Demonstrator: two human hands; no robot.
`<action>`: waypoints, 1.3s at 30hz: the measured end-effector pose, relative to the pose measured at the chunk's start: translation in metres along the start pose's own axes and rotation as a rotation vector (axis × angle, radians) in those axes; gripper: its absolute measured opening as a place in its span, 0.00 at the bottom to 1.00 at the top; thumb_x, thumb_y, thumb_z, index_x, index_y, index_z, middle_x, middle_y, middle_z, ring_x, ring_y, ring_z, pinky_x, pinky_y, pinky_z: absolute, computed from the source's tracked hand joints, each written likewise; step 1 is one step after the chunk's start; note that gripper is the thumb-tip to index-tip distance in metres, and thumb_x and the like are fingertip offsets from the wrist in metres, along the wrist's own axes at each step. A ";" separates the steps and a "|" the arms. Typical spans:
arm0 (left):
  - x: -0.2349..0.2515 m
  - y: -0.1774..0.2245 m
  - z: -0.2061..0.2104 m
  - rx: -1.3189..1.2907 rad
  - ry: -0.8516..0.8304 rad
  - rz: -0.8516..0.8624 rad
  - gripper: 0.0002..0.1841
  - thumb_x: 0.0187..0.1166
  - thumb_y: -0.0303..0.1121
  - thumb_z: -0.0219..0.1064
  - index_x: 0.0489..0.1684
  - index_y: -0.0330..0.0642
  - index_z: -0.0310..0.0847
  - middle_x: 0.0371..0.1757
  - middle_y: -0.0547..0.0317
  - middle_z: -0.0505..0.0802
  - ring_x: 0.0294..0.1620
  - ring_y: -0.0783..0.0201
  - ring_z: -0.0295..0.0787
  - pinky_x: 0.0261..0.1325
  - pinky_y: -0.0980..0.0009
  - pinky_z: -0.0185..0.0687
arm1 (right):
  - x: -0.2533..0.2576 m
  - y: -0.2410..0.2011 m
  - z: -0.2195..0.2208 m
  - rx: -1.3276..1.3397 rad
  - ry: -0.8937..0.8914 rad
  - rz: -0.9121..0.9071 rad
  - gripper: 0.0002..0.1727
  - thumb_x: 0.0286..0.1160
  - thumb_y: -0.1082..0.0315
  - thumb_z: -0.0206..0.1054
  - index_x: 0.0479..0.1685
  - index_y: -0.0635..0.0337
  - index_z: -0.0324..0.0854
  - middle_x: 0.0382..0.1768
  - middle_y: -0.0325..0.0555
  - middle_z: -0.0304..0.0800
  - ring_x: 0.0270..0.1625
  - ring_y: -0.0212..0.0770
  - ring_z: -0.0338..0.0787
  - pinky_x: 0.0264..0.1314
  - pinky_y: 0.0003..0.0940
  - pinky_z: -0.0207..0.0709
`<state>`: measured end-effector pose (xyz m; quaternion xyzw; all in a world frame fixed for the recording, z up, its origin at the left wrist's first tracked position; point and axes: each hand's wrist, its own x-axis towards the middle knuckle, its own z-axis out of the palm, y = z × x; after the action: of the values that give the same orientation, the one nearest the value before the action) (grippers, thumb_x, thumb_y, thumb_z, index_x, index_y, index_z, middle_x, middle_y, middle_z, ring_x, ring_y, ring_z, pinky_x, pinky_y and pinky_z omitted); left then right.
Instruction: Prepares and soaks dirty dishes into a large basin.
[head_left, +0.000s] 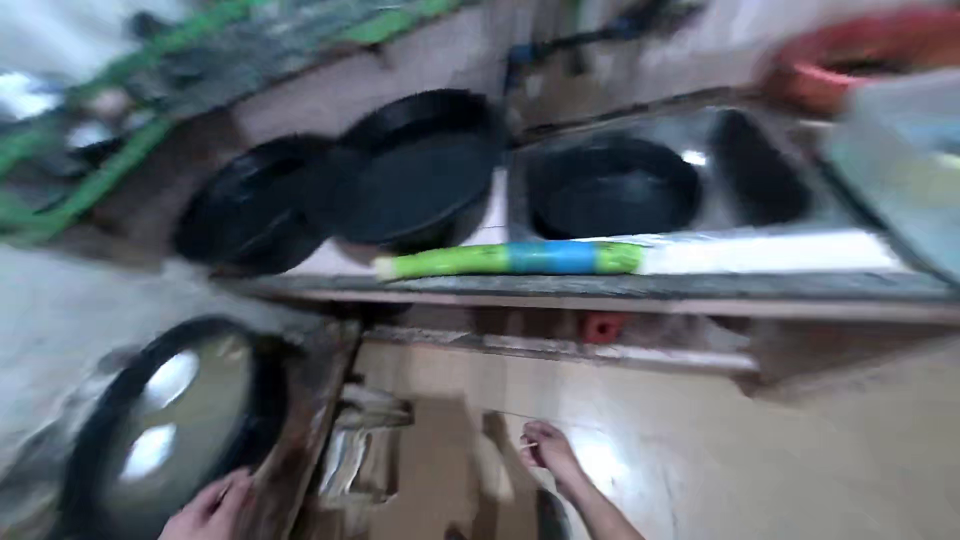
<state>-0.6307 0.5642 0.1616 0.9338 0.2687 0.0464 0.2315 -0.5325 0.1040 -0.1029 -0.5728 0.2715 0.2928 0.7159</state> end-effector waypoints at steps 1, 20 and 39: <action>-0.010 -0.001 -0.018 0.001 0.089 -0.060 0.18 0.87 0.42 0.62 0.61 0.38 0.89 0.54 0.44 0.95 0.56 0.52 0.94 0.66 0.46 0.86 | -0.002 -0.021 0.020 -0.019 -0.048 -0.044 0.19 0.93 0.63 0.55 0.71 0.65 0.75 0.47 0.55 0.91 0.36 0.46 0.93 0.39 0.42 0.90; -0.032 -0.318 -0.213 -0.255 0.594 -0.670 0.16 0.88 0.41 0.65 0.65 0.44 0.88 0.60 0.45 0.94 0.62 0.45 0.91 0.69 0.38 0.81 | -0.062 -0.051 0.686 -0.628 -0.645 -0.273 0.26 0.95 0.52 0.50 0.71 0.69 0.73 0.47 0.58 0.88 0.36 0.47 0.92 0.40 0.43 0.89; 0.122 -0.415 -0.189 0.038 0.049 -1.094 0.38 0.76 0.28 0.71 0.87 0.30 0.60 0.83 0.24 0.70 0.76 0.25 0.74 0.69 0.32 0.76 | 0.033 0.063 0.865 -0.980 -0.427 -0.858 0.34 0.88 0.73 0.56 0.91 0.69 0.49 0.73 0.76 0.77 0.70 0.69 0.85 0.72 0.61 0.79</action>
<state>-0.7657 1.0158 0.1356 0.6604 0.7213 -0.0639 0.1986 -0.5101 0.9653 0.0017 -0.8172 -0.2904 0.1787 0.4646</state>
